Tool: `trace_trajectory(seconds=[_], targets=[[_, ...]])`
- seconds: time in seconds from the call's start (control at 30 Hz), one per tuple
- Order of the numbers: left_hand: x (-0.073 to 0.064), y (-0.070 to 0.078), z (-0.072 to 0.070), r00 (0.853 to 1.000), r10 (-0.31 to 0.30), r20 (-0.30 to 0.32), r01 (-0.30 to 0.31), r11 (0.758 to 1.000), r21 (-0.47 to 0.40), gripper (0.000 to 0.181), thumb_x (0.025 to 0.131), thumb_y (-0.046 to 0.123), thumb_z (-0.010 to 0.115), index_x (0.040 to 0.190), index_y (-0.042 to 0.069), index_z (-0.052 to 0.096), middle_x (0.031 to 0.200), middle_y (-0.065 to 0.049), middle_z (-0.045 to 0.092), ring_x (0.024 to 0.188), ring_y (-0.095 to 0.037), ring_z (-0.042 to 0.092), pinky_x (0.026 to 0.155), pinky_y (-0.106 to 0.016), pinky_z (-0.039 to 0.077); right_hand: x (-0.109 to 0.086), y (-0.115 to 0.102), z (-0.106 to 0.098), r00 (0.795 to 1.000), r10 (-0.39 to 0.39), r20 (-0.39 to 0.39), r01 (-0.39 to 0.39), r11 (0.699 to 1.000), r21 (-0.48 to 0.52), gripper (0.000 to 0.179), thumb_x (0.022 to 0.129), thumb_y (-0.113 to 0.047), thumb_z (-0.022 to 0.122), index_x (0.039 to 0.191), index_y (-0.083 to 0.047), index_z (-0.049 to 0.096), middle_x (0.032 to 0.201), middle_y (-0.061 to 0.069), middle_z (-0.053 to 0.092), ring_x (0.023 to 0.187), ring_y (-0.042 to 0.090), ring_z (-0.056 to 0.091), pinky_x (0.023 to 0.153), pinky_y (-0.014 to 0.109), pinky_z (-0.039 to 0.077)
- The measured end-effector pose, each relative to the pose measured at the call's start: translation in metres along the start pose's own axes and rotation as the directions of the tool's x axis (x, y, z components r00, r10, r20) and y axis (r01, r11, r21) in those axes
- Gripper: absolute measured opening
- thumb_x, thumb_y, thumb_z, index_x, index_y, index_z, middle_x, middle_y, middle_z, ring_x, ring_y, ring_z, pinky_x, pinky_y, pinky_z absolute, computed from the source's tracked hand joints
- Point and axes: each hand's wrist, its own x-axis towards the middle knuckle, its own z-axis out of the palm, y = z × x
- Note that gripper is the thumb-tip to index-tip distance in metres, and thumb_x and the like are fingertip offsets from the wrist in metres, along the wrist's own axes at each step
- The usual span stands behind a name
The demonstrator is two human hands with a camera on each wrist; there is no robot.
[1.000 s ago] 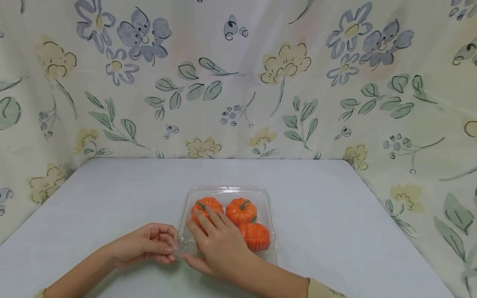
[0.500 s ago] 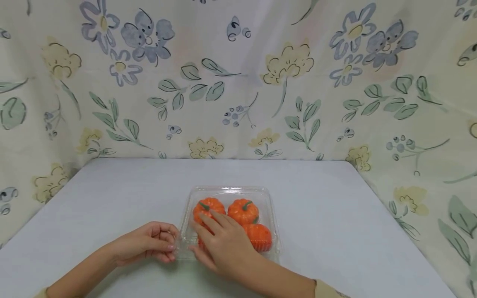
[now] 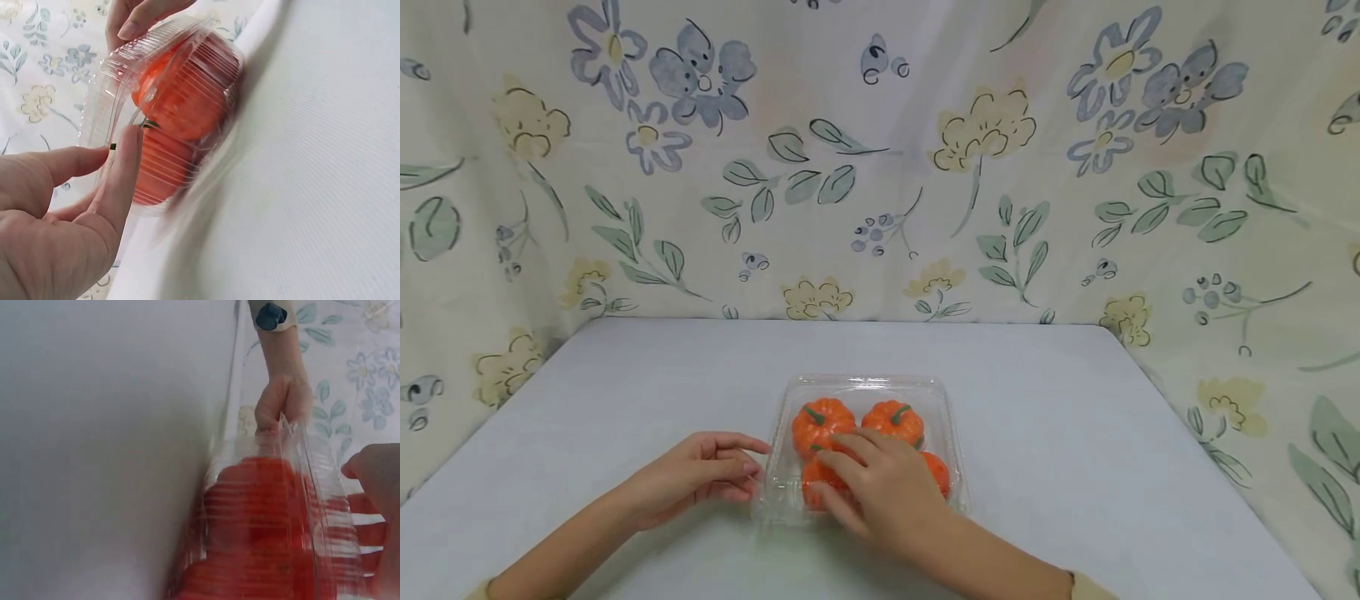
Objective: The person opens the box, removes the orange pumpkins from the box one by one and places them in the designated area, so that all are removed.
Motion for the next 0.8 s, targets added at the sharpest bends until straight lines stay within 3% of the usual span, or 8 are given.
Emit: trace_trajectory(seconds=[0.2,0.4,0.57,0.7,0.8], targets=[[-0.001,0.008,0.006,0.995,-0.001,-0.098,0.007,0.998,0.056,0.056,0.106,0.013,0.064,0.149,-0.016,0.044,0.123,-0.013,0.073,0.102,-0.019,0.075,0.09,-0.034,0.064,-0.006,0.01,-0.01,0.999,0.034,-0.023,-0.033,0.999,0.028,0.03,0.108,-0.039,0.06,0.11,-0.016,0.08,0.113,-0.001,0.077,0.106,0.017,0.073,0.09,0.038,0.062],[-0.002,0.014,0.016,0.983,0.019,-0.182,0.002,0.994,0.113,0.061,0.104,0.015,0.067,0.152,-0.014,0.043,0.147,-0.027,0.057,0.114,-0.025,0.071,0.094,-0.041,0.063,-0.013,0.019,-0.019,0.997,0.074,-0.036,-0.072,0.996,0.049,0.028,0.106,-0.038,0.064,0.112,-0.016,0.08,0.112,-0.003,0.077,0.102,0.015,0.073,0.086,0.037,0.063],[-0.005,0.02,0.023,0.978,0.04,-0.207,-0.009,0.988,0.153,0.06,0.103,0.016,0.069,0.151,-0.012,0.046,0.157,-0.03,0.046,0.12,-0.03,0.069,0.095,-0.044,0.062,-0.019,0.026,-0.025,0.993,0.11,-0.048,-0.107,0.993,0.055,0.028,0.105,-0.036,0.066,0.112,-0.014,0.081,0.112,-0.004,0.077,0.103,0.016,0.073,0.083,0.038,0.064],[-0.007,0.023,0.029,0.973,0.081,-0.218,-0.029,0.972,0.232,0.059,0.104,0.018,0.069,0.151,-0.009,0.048,0.158,-0.03,0.046,0.119,-0.034,0.071,0.097,-0.047,0.061,-0.024,0.031,-0.03,0.989,0.142,-0.051,-0.139,0.988,0.059,0.02,0.101,-0.03,0.072,0.111,-0.016,0.081,0.112,-0.004,0.077,0.104,0.015,0.073,0.083,0.037,0.065],[-0.007,0.024,0.035,0.961,0.123,-0.25,-0.034,0.943,0.332,0.058,0.103,0.021,0.071,0.151,-0.005,0.051,0.155,-0.029,0.049,0.113,-0.033,0.074,0.096,-0.047,0.061,-0.028,0.035,-0.034,0.984,0.167,-0.056,-0.164,0.985,0.061,0.017,0.099,-0.028,0.075,0.111,-0.017,0.081,0.114,-0.005,0.077,0.103,0.014,0.072,0.083,0.033,0.064]])
